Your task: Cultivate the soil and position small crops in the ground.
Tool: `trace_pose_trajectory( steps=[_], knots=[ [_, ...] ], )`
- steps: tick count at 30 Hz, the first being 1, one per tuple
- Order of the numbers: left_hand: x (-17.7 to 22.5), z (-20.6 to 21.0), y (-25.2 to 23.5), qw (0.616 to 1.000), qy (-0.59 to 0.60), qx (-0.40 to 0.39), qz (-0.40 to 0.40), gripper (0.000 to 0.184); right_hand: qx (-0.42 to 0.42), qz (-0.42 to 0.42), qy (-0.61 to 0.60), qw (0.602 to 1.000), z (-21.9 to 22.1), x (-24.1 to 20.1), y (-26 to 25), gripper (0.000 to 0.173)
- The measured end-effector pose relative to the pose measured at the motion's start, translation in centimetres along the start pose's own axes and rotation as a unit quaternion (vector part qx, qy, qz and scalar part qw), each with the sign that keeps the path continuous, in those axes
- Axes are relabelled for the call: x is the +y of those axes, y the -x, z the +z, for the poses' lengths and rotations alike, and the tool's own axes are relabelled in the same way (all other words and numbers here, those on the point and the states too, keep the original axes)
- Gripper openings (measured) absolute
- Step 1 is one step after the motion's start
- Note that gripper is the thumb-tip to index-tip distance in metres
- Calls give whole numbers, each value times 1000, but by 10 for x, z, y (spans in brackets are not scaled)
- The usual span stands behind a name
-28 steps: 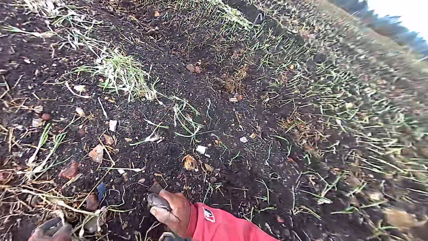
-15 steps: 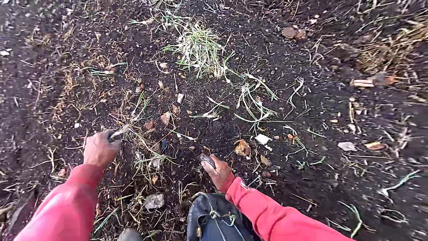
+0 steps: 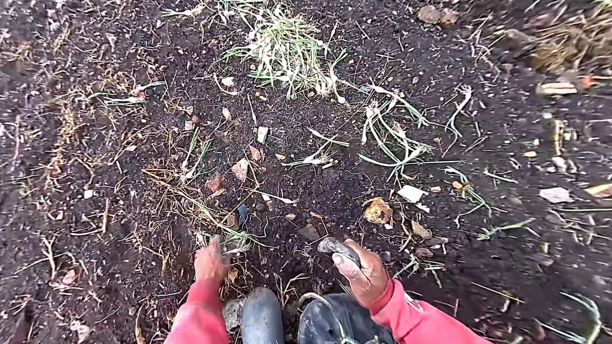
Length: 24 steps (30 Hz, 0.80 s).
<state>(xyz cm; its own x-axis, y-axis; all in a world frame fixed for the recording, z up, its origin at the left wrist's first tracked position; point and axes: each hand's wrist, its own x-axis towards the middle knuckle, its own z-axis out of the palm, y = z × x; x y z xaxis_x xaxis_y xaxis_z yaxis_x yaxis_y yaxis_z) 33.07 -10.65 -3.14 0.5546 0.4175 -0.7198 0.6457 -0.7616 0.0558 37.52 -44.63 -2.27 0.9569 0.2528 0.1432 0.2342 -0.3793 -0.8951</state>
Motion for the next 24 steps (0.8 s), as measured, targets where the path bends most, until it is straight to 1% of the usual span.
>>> trace_pose_trajectory(
  steps=[2, 4, 5, 6, 7, 8, 9, 10, 11, 12, 13, 14, 15, 17, 19, 21, 22, 24],
  knots=[
    [-12, -2, -1, 1000, 6, 15, 24, 34, 3, 6, -4, 1000, 2, 2, 4, 55],
    [-9, -7, -3, 994, 57, 64, 66, 24, 4, 8, -1, 1000, 4, 3, 3, 55],
    [-3, -12, -2, 980, 116, 114, 113, 21, 2, 10, 5, 1000, 5, 3, 3, 55],
    [8, -21, 0, 955, 183, 163, 168, 20, 0, 10, 10, 1000, 7, 3, 3, 56],
    [21, -36, 3, 925, 236, 200, 219, 25, -6, 12, 15, 1000, 9, 2, 2, 57],
    [34, -56, 7, 901, 268, 223, 259, 37, -13, 15, 21, 1000, 11, 0, 1, 56],
    [39, -78, 12, 891, 276, 235, 274, 51, -21, 16, 23, 999, 13, -2, -2, 56],
    [34, -93, 17, 890, 271, 260, 259, 55, -30, 17, 28, 999, 15, -4, -5, 54],
    [20, -98, 20, 898, 257, 287, 215, 50, -36, 18, 31, 999, 16, -5, -8, 54],
    [0, -93, 21, 906, 242, 310, 156, 39, -42, 17, 36, 998, 17, -6, -11, 54],
    [-22, -80, 21, 915, 222, 322, 99, 30, -48, 15, 40, 998, 18, -8, -16, 55],
    [-40, -62, 20, 926, 203, 314, 45, 27, -58, 15, 44, 997, 19, -9, -19, 54],
    [-51, -40, 21, 939, 186, 289, 1, 29, -67, 12, 46, 997, 18, -11, -21, 53],
    [-52, -3, 22, 959, 158, 228, -63, 40, -79, -2, 53, 995, 22, -14, -23, 51],
    [-47, 16, 14, 962, 146, 212, -92, 39, -86, -2, 67, 994, 27, -18, -25, 53],
    [-48, 17, 11, 959, 171, 214, -78, 35, -127, 24, 91, 987, 25, -29, -28, 56],
    [-55, 13, 15, 952, 198, 224, -61, 32, -154, 28, 98, 983, 24, -41, -32, 56],
    [-74, -1, 27, 918, 293, 262, -42, 25, -193, -9, 72, 979, 19, -72, -48, 49]
  ],
)
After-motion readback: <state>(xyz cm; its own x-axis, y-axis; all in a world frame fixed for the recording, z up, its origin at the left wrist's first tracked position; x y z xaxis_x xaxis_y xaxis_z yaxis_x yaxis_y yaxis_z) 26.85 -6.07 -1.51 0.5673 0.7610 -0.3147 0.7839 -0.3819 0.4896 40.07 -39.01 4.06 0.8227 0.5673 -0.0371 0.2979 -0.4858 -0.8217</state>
